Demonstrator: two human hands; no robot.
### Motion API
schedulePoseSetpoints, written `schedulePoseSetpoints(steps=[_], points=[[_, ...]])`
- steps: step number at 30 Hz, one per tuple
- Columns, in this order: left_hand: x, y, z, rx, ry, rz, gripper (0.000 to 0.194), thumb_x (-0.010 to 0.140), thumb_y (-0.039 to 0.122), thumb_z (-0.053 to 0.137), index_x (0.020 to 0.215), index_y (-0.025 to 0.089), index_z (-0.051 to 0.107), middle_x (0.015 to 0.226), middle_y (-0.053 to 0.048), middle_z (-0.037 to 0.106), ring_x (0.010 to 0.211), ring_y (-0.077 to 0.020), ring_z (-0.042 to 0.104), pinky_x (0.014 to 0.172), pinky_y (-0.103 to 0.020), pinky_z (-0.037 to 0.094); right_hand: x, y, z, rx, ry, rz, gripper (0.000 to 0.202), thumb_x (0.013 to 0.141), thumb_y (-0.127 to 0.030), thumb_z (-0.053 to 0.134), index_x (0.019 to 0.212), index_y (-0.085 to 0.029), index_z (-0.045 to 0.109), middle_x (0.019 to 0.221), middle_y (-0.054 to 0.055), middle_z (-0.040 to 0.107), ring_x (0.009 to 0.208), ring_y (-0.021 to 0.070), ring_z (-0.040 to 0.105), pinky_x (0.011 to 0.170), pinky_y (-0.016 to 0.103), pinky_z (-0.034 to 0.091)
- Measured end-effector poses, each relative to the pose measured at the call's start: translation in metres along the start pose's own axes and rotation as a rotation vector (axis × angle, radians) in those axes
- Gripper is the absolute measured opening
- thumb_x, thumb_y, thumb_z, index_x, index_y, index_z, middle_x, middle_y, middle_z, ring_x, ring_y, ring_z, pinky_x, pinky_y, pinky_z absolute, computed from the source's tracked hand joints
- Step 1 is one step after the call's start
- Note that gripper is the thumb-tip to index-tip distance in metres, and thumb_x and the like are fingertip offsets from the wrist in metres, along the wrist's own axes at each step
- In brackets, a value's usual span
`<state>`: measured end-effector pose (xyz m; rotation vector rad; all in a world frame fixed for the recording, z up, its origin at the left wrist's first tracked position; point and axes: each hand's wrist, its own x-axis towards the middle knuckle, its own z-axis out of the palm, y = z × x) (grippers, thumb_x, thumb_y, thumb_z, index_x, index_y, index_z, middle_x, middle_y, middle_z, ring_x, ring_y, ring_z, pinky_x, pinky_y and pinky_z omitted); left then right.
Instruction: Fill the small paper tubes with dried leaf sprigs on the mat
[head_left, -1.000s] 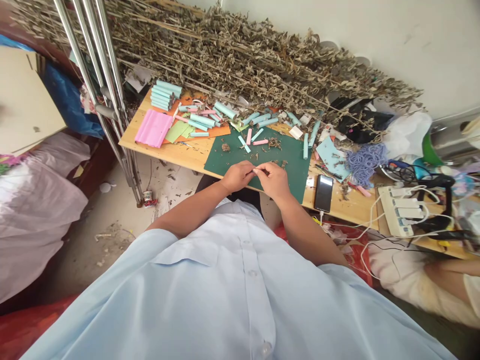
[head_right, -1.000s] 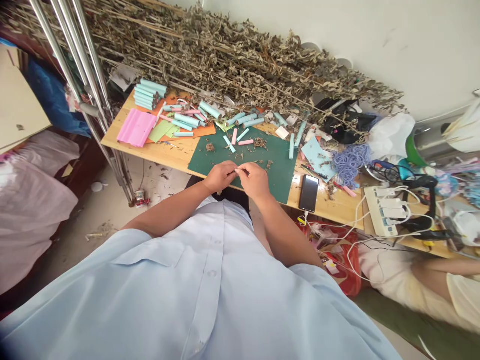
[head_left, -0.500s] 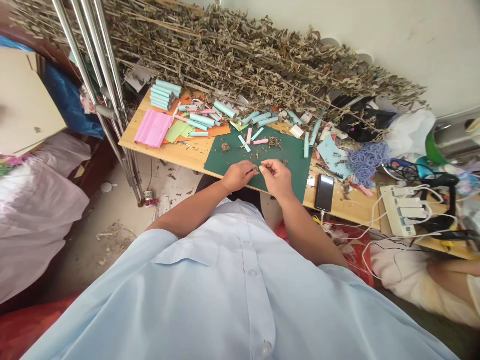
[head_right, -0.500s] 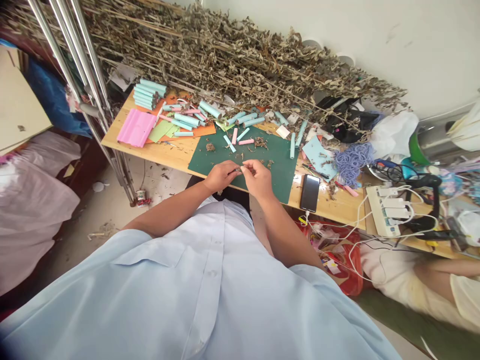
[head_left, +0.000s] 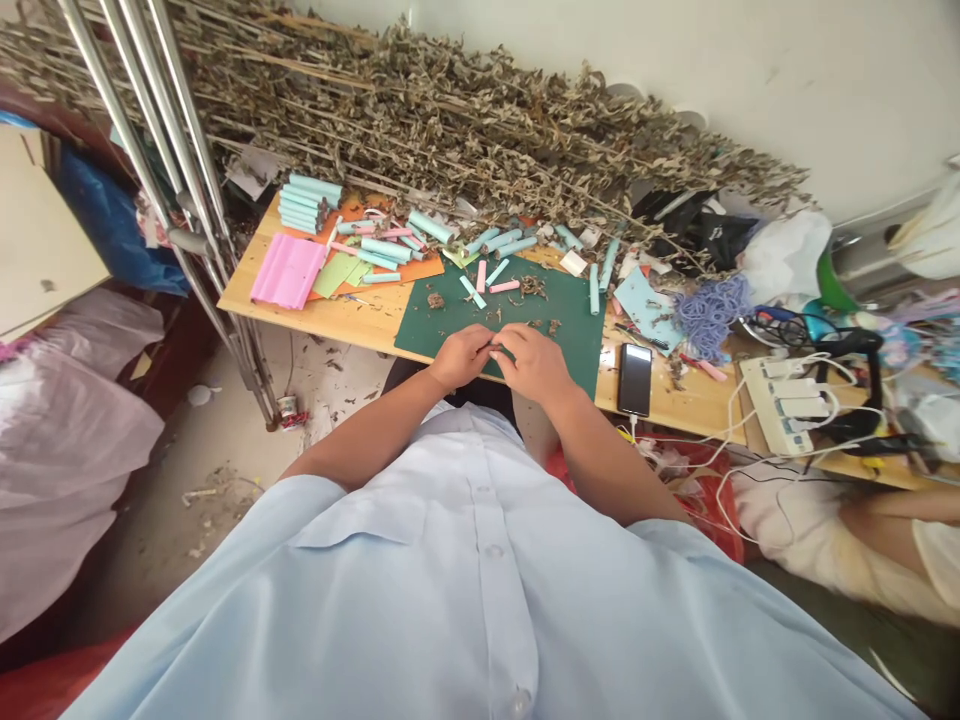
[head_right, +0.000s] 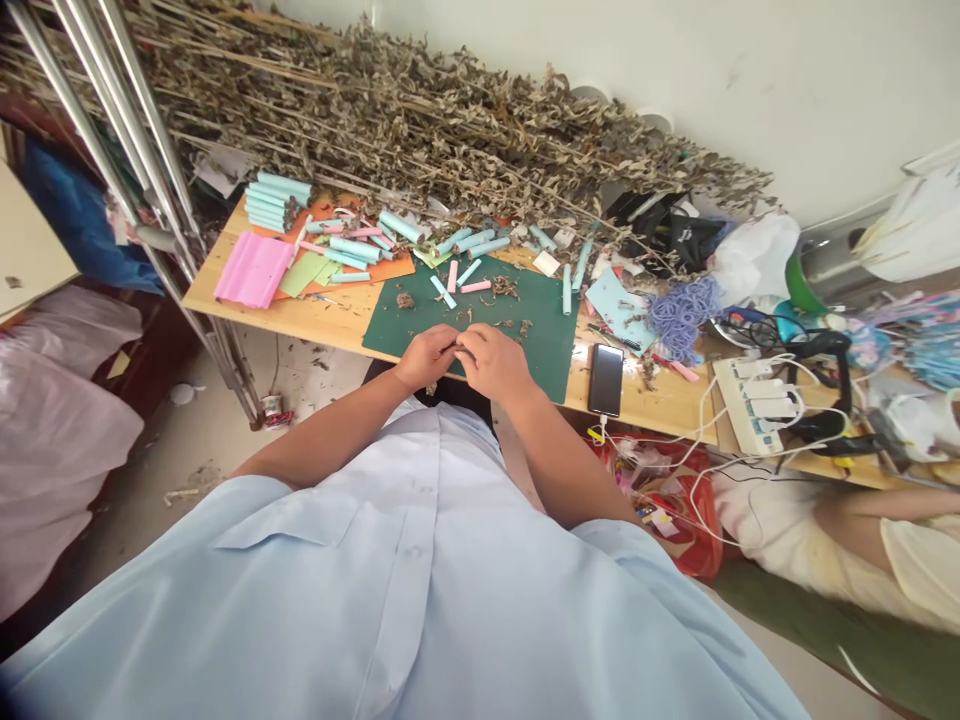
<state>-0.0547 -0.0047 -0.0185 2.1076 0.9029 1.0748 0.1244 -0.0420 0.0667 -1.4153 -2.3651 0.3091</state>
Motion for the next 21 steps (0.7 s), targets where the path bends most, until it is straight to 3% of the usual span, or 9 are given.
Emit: schedulePoseSetpoints(steps=[4,7,9,11,14,18,21], points=[[0.000,-0.002,0.001,0.007,0.022,-0.018,0.024,0.105,0.031,0.053,0.108,0.017,0.072,0.101,-0.010,0.072,0.098,-0.0210,0.068,0.089,-0.034,0.056,0.000,0.014,0.004,0.148,0.100,0.052,0.019,0.100,-0.031,0.058,0.111,-0.025,0.072,0.122,0.009,0.072,0.106,0.0246,0.068,0.092,0.038,0.057],[0.000,-0.003,0.003,0.003,0.045,-0.031,0.024,0.104,0.035,0.058,0.115,0.018,0.072,0.106,-0.011,0.074,0.102,-0.0211,0.070,0.093,-0.035,0.057,-0.003,0.055,0.007,0.190,0.271,0.255,0.024,0.101,-0.033,0.052,0.110,-0.024,0.073,0.114,0.009,0.074,0.099,0.0241,0.069,0.092,0.041,0.058],[0.000,-0.003,0.004,-0.001,0.060,-0.042,0.024,0.103,0.035,0.060,0.116,0.019,0.072,0.108,-0.010,0.074,0.103,-0.0209,0.071,0.095,-0.035,0.058,-0.007,0.089,0.007,0.115,0.308,0.398,0.027,0.098,-0.029,0.051,0.111,-0.022,0.074,0.112,0.011,0.074,0.101,0.0269,0.069,0.097,0.045,0.057],[0.000,-0.003,0.005,0.000,0.065,-0.053,0.023,0.102,0.034,0.061,0.116,0.019,0.073,0.108,-0.010,0.074,0.103,-0.0208,0.071,0.095,-0.035,0.058,-0.009,0.119,0.005,0.052,0.281,0.485,0.032,0.095,-0.024,0.051,0.114,-0.019,0.076,0.117,0.015,0.073,0.105,0.0295,0.069,0.100,0.048,0.056],[0.001,-0.003,0.005,0.001,0.056,-0.063,0.022,0.102,0.034,0.062,0.113,0.019,0.073,0.105,-0.010,0.075,0.101,-0.0208,0.071,0.094,-0.036,0.058,-0.009,0.143,0.002,0.037,0.161,0.424,0.037,0.093,-0.022,0.052,0.122,-0.019,0.076,0.122,0.014,0.072,0.109,0.0295,0.068,0.103,0.048,0.055],[0.002,-0.003,0.004,-0.010,0.035,-0.062,0.020,0.102,0.033,0.061,0.110,0.019,0.073,0.105,-0.009,0.075,0.101,-0.0205,0.071,0.094,-0.035,0.058,-0.007,0.149,0.003,-0.029,0.021,0.325,0.035,0.094,-0.023,0.053,0.117,-0.021,0.080,0.120,0.011,0.074,0.110,0.0278,0.069,0.102,0.045,0.056],[0.002,-0.003,0.004,-0.017,0.034,-0.053,0.019,0.102,0.032,0.061,0.109,0.019,0.073,0.106,-0.009,0.075,0.102,-0.0205,0.071,0.095,-0.035,0.058,-0.006,0.149,0.009,-0.076,0.015,0.333,0.036,0.094,-0.021,0.049,0.110,-0.020,0.082,0.118,0.012,0.075,0.106,0.0273,0.070,0.097,0.043,0.058]])
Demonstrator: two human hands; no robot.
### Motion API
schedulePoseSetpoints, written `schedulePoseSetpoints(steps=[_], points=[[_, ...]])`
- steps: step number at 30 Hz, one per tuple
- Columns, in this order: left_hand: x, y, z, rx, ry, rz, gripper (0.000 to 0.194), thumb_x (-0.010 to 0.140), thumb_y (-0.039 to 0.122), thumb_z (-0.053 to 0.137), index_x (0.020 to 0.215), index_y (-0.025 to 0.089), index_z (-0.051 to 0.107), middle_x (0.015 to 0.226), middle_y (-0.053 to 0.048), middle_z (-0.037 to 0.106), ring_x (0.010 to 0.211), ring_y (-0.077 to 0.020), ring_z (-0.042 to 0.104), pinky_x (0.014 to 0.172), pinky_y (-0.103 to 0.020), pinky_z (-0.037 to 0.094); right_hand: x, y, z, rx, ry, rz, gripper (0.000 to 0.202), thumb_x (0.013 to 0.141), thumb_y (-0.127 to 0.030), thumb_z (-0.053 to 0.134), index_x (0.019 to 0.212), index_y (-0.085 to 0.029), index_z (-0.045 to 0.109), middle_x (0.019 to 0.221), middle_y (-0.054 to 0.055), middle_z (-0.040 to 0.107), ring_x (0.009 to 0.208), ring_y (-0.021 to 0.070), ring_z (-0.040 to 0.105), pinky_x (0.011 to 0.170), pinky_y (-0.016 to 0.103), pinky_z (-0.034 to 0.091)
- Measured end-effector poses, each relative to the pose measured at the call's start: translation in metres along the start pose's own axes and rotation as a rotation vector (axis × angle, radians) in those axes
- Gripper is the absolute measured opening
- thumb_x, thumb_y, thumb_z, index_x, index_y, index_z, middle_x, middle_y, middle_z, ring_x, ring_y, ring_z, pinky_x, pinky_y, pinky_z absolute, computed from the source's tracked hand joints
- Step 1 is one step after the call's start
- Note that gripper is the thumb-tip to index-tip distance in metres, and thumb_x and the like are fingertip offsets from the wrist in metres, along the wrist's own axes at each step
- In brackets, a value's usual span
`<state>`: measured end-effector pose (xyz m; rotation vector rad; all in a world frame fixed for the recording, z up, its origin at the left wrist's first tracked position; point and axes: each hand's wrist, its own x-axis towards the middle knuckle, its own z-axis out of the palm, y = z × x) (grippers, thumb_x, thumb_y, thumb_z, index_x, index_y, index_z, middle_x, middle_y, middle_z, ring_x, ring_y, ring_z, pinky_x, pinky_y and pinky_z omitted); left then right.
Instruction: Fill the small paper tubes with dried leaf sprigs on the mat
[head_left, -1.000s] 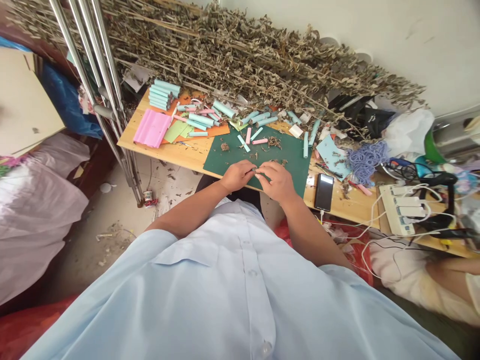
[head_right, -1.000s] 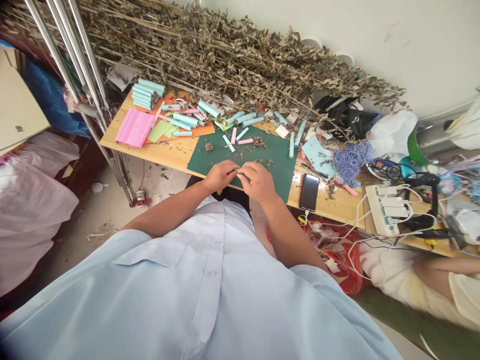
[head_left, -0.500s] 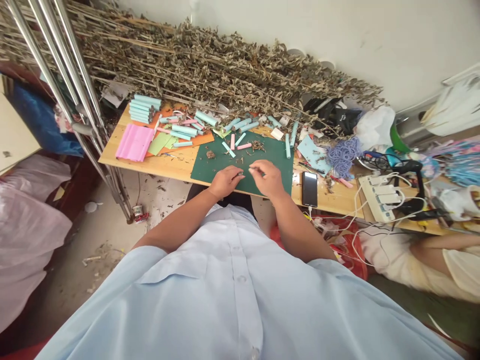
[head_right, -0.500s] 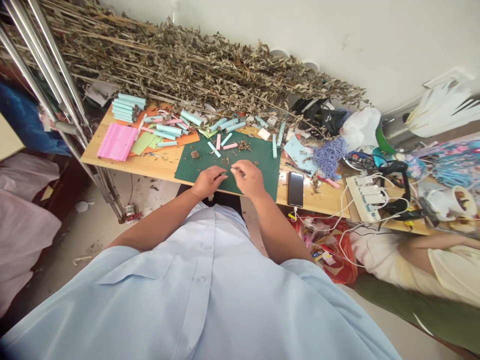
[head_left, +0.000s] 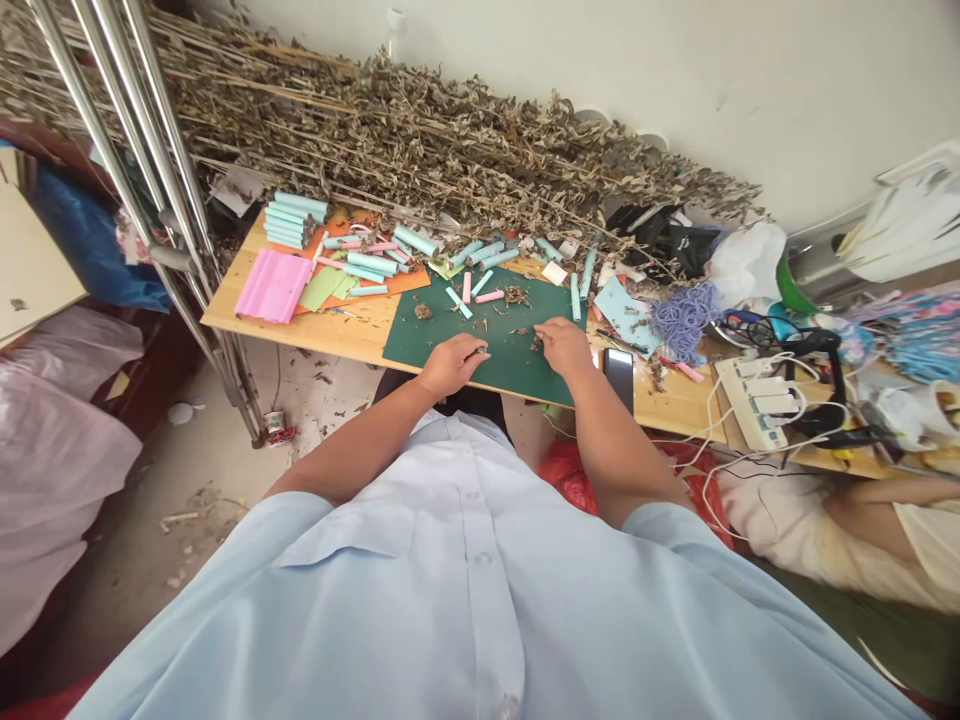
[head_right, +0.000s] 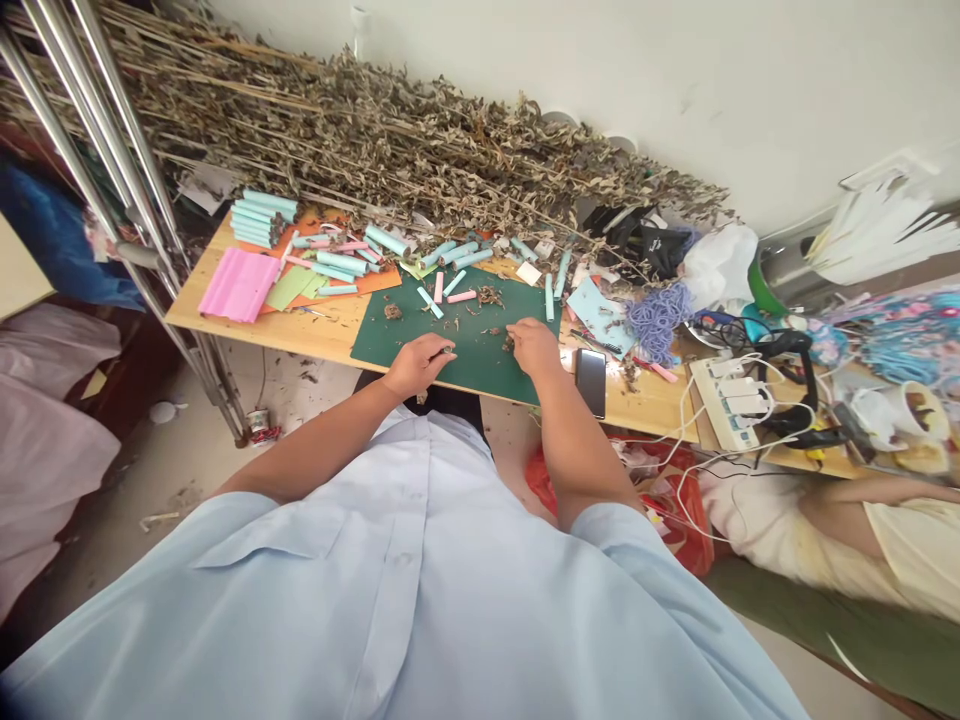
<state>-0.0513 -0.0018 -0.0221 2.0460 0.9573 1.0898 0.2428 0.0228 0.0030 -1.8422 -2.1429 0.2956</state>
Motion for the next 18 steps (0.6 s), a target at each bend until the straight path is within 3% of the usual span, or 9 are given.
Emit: schedulePoseSetpoints(steps=[6,10,15,18], points=[[0.000,-0.001,0.001,0.007,-0.006,-0.003,0.022,0.102,0.034,0.060,0.110,0.018,0.073,0.106,-0.010,0.075,0.102,-0.0215,0.070,0.095,-0.036,0.057,-0.001,-0.004,0.005,0.047,0.148,0.011,0.032,0.088,-0.019,0.051,0.098,-0.017,0.081,0.104,0.014,0.077,0.097,0.0279,0.071,0.095,0.046,0.058],[-0.001,0.002,-0.001,0.026,-0.024,-0.003,0.026,0.104,0.037,0.058,0.110,0.018,0.074,0.107,-0.011,0.075,0.103,-0.0223,0.070,0.096,-0.037,0.057,-0.006,-0.034,-0.002,0.306,0.333,0.093,0.025,0.090,-0.031,0.059,0.098,-0.020,0.080,0.104,0.011,0.079,0.097,0.0270,0.072,0.094,0.047,0.059],[-0.001,0.003,-0.002,0.035,-0.045,-0.004,0.027,0.105,0.038,0.056,0.113,0.017,0.073,0.109,-0.011,0.074,0.105,-0.0223,0.069,0.096,-0.036,0.056,-0.027,-0.100,-0.003,0.734,0.177,0.172,0.030,0.087,-0.044,0.071,0.106,-0.023,0.081,0.094,0.005,0.080,0.078,0.0216,0.072,0.073,0.038,0.062],[-0.002,0.000,-0.001,0.052,-0.048,0.022,0.030,0.106,0.040,0.054,0.112,0.016,0.072,0.105,-0.012,0.073,0.101,-0.0223,0.068,0.093,-0.036,0.055,-0.036,-0.128,0.003,0.806,0.165,0.176,0.029,0.085,-0.044,0.074,0.104,-0.024,0.082,0.098,0.005,0.080,0.084,0.0222,0.073,0.080,0.040,0.063]])
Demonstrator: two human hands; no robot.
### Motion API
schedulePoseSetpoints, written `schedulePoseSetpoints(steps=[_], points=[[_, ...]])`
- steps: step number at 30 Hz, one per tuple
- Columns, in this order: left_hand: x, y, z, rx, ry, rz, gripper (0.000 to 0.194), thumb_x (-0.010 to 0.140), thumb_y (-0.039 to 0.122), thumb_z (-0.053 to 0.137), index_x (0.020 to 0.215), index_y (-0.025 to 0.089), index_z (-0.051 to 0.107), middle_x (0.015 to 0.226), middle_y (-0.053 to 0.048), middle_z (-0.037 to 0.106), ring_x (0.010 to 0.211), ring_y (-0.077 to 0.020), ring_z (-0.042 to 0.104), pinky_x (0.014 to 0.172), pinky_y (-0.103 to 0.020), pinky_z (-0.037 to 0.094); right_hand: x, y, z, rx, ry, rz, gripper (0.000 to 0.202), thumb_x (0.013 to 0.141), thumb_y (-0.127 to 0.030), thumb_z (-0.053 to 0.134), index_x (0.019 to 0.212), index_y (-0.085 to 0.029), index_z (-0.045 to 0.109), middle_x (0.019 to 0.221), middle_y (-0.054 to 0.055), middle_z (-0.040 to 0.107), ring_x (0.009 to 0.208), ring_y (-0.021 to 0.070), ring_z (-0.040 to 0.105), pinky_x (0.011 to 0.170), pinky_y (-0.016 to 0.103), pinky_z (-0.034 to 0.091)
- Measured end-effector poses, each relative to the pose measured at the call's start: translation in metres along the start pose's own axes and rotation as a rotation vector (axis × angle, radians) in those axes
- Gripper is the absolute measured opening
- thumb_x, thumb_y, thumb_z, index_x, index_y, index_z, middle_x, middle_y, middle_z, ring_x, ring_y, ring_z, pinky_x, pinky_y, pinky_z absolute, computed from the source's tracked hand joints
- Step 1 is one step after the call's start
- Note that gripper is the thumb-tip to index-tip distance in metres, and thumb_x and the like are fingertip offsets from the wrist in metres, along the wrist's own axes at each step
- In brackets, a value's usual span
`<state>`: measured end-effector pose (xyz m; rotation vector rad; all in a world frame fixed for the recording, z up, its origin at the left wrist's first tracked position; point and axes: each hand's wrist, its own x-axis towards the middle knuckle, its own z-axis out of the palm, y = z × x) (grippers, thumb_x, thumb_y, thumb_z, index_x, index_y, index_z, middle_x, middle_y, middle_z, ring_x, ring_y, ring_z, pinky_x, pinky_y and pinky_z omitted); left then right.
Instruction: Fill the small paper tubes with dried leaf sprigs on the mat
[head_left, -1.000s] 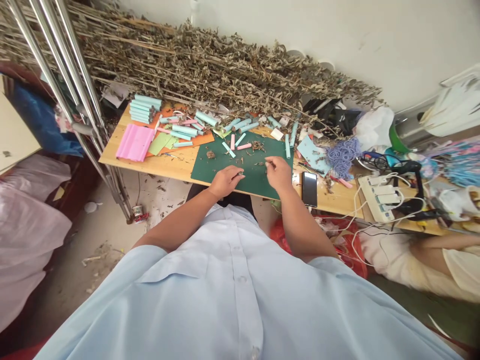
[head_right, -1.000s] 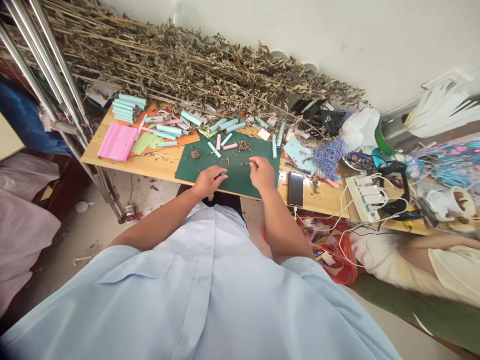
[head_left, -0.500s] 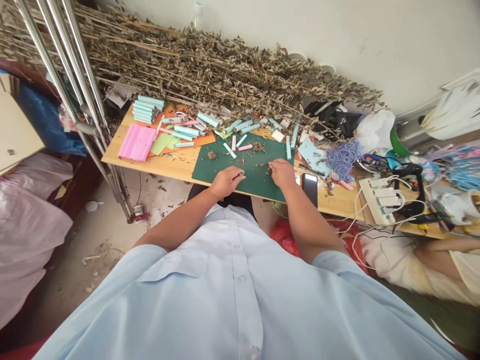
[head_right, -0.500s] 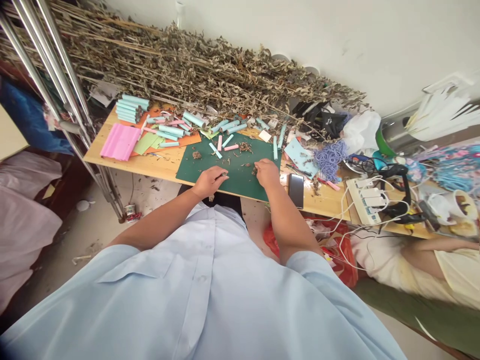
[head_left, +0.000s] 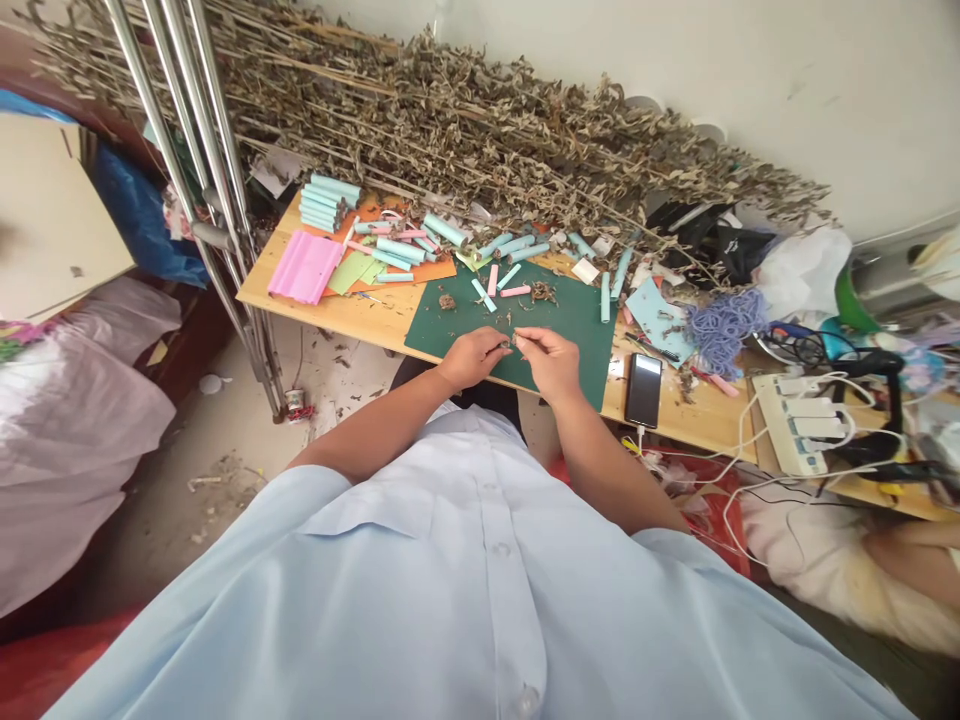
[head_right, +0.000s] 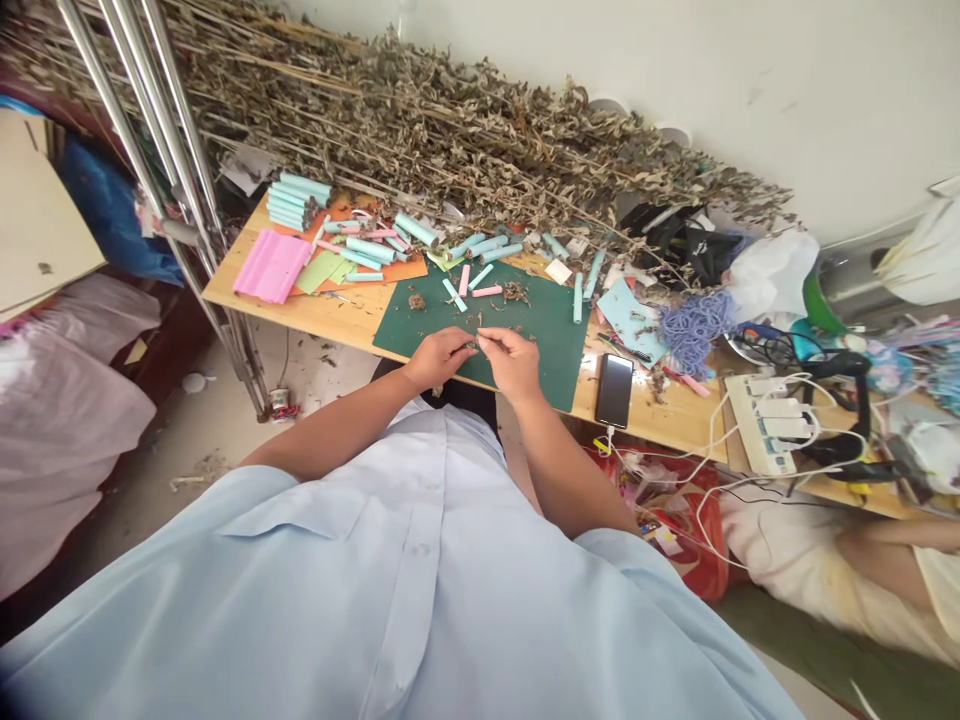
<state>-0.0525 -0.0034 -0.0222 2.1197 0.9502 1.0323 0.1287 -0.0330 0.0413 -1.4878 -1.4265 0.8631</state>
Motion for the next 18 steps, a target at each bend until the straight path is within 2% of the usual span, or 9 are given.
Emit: schedulePoseSetpoints(steps=[4,12,18], points=[[-0.001,-0.002,0.001,0.028,0.000,0.026,0.032,0.108,0.039,0.048,0.106,0.016,0.070,0.097,-0.011,0.070,0.094,-0.0213,0.066,0.087,-0.034,0.054,-0.005,0.001,0.013,0.041,0.012,-0.031,0.024,0.084,-0.042,0.074,0.097,-0.024,0.082,0.101,0.005,0.081,0.093,0.0236,0.074,0.092,0.043,0.062],[0.000,0.003,-0.002,0.020,-0.012,0.011,0.030,0.107,0.034,0.049,0.090,0.017,0.067,0.094,-0.009,0.068,0.092,-0.0204,0.065,0.084,-0.032,0.053,-0.005,0.018,0.021,0.022,0.032,-0.057,0.025,0.085,-0.044,0.073,0.097,-0.024,0.081,0.106,0.007,0.078,0.097,0.0249,0.073,0.088,0.044,0.063],[0.000,0.005,-0.002,-0.003,-0.015,0.009,0.028,0.106,0.035,0.048,0.101,0.017,0.069,0.098,-0.011,0.070,0.097,-0.0222,0.066,0.088,-0.035,0.054,-0.009,0.004,0.015,-0.167,0.029,-0.171,0.020,0.091,-0.040,0.064,0.095,-0.024,0.076,0.097,0.008,0.077,0.087,0.0232,0.071,0.082,0.041,0.062]])
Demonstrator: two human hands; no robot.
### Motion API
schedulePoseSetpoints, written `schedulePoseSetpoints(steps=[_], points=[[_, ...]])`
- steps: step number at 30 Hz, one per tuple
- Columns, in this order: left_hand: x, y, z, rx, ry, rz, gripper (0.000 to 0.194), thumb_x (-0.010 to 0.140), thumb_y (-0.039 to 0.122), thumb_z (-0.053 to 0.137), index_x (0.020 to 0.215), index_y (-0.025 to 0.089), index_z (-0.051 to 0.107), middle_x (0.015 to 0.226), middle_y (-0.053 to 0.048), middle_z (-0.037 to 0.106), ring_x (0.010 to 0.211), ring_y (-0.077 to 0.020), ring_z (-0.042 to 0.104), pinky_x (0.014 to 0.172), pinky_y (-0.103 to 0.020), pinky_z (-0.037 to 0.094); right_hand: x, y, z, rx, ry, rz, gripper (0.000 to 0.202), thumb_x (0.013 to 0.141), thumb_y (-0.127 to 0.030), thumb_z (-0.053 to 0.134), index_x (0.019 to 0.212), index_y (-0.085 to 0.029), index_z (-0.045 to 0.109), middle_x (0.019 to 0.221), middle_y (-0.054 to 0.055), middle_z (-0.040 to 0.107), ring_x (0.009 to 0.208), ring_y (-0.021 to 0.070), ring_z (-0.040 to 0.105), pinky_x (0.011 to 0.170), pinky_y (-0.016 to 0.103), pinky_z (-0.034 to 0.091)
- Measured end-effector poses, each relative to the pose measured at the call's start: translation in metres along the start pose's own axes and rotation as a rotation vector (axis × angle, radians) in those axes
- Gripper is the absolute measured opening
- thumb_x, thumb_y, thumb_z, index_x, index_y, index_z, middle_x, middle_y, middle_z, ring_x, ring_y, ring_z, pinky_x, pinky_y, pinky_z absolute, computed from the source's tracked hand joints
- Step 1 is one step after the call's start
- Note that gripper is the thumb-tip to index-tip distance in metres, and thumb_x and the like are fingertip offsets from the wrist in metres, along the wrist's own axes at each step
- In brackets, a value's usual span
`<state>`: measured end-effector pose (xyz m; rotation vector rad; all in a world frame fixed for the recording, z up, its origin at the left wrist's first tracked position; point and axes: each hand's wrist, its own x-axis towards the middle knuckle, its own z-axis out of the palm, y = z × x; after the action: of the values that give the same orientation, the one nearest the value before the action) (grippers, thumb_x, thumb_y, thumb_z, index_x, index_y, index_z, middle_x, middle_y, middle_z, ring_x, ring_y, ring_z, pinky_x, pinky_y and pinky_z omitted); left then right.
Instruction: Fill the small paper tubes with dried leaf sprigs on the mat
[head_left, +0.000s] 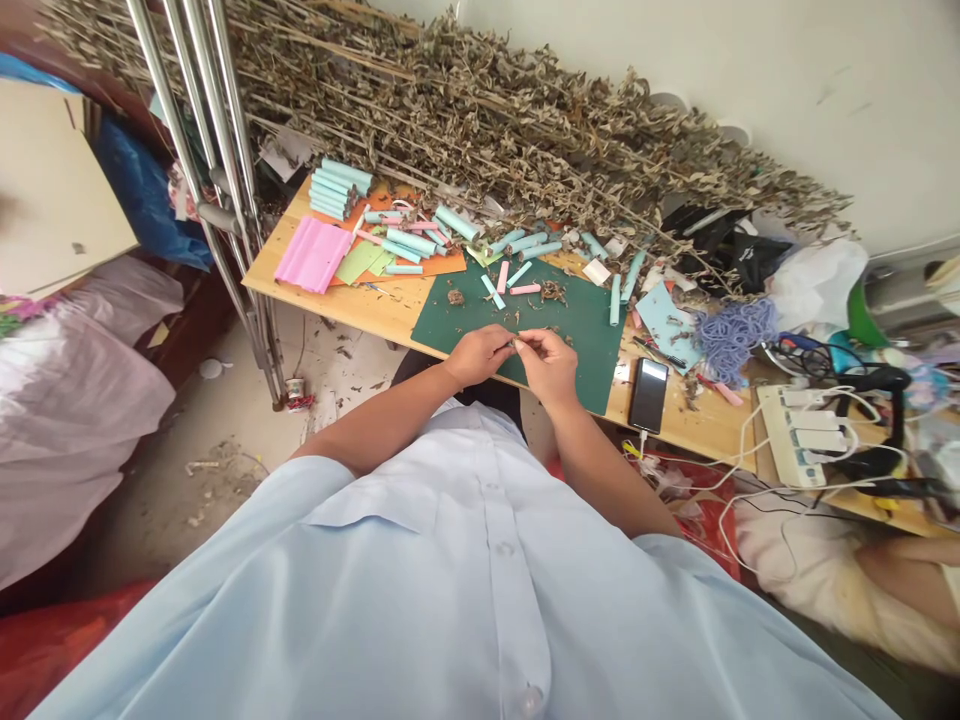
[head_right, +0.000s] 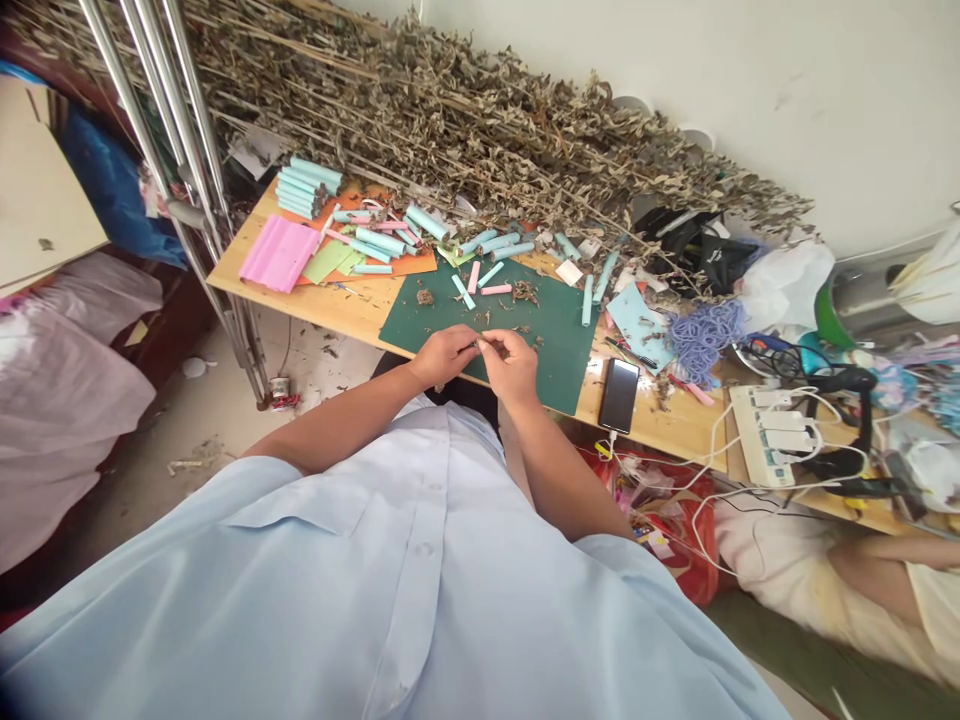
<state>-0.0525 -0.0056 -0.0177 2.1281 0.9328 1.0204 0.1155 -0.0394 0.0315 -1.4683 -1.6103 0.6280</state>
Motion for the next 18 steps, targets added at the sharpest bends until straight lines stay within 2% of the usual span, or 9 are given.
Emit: schedulePoseSetpoints(steps=[3,8,11,18], points=[[0.000,0.001,-0.001,-0.011,0.000,0.005,0.029,0.107,0.035,0.047,0.099,0.017,0.069,0.098,-0.010,0.070,0.096,-0.0217,0.066,0.087,-0.034,0.054,0.001,-0.007,-0.008,-0.141,-0.058,-0.155,0.020,0.096,-0.034,0.058,0.091,-0.024,0.074,0.099,0.008,0.076,0.092,0.0243,0.071,0.087,0.042,0.061],[0.000,0.003,-0.002,-0.018,-0.006,-0.006,0.029,0.106,0.034,0.047,0.098,0.018,0.070,0.096,-0.010,0.070,0.096,-0.0219,0.066,0.087,-0.034,0.053,0.005,-0.012,-0.019,-0.333,-0.173,-0.338,0.025,0.101,-0.029,0.050,0.098,-0.024,0.074,0.106,0.012,0.077,0.104,0.0268,0.071,0.099,0.045,0.056],[0.000,0.003,-0.002,-0.021,-0.012,-0.015,0.028,0.105,0.032,0.047,0.100,0.018,0.071,0.098,-0.010,0.071,0.097,-0.0219,0.066,0.088,-0.034,0.054,0.006,-0.013,-0.021,-0.352,-0.209,-0.344,0.023,0.101,-0.031,0.052,0.100,-0.024,0.074,0.107,0.011,0.077,0.105,0.0273,0.070,0.099,0.045,0.056],[0.000,0.001,-0.001,-0.021,-0.011,-0.009,0.029,0.106,0.034,0.047,0.105,0.018,0.072,0.100,-0.011,0.072,0.100,-0.0221,0.067,0.089,-0.034,0.054,0.008,-0.021,-0.017,-0.411,-0.185,-0.293,0.022,0.101,-0.029,0.051,0.090,-0.025,0.070,0.095,0.010,0.073,0.095,0.0273,0.066,0.090,0.043,0.054]])
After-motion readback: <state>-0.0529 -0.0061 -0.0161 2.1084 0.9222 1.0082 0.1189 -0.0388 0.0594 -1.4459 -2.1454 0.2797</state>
